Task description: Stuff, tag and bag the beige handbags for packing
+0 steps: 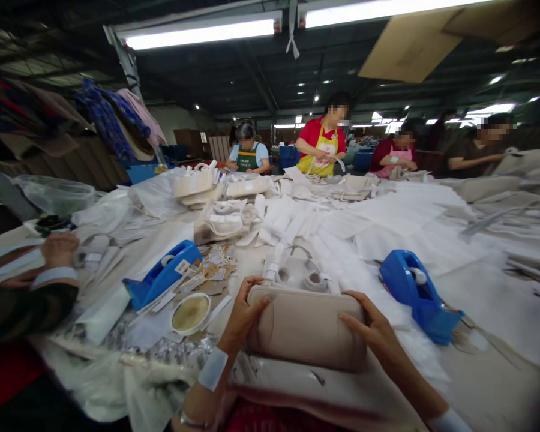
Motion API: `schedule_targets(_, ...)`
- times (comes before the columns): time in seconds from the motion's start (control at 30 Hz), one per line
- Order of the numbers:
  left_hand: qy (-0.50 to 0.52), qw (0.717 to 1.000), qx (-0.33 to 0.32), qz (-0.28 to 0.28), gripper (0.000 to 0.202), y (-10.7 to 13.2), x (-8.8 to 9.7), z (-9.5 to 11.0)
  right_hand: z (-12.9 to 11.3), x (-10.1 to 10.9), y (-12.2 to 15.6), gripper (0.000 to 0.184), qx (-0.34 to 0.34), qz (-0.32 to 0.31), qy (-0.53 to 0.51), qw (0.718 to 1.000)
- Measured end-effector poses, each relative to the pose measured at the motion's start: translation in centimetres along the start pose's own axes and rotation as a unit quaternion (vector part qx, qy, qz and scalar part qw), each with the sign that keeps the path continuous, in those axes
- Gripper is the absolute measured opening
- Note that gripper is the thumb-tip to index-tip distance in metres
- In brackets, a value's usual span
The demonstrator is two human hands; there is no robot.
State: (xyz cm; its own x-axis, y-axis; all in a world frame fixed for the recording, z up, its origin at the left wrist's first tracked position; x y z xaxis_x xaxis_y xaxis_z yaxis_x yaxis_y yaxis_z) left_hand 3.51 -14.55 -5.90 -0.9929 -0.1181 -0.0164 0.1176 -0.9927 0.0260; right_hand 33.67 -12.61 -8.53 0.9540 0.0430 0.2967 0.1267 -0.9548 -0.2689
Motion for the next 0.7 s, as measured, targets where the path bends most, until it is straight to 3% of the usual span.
schedule_targets(0.2,0.053,0.997,0.055,0.008,0.061,-0.5,-0.2,-0.8,0.2,-0.6,-0.9,0.044,-0.006,0.046,0.023,0.999)
schedule_targets(0.4,0.031,0.997,0.068,0.035,0.056,-1.7,-0.4,-1.8,0.9,-1.0,-1.2,0.038,-0.001,0.056,0.055,0.997)
schedule_targets(0.57,-0.092,0.992,0.051,0.074,0.042,-2.8,0.4,-3.4,2.0,-1.4,-1.7,0.038,-0.019,0.051,0.081,0.995)
schedule_targets(0.7,-0.227,0.970,0.026,0.087,0.030,-3.1,0.5,-3.6,3.2,-1.8,-1.6,0.038,-0.035,0.029,0.121,0.992)
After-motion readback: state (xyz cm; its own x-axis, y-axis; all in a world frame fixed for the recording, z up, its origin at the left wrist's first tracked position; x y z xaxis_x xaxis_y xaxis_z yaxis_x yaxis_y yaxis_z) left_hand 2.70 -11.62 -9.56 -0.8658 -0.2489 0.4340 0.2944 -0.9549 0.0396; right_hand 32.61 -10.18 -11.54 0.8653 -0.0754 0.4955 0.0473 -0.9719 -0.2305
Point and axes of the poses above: each hand's wrist, its own y-axis away from the middle knuckle, its own x-axis out of the back of the hand, z = x × y, the point moved 9 cm from there along -y, towards the middle knuckle, and after that the axes turned 9 degrees about x, right-handed, at the moved point
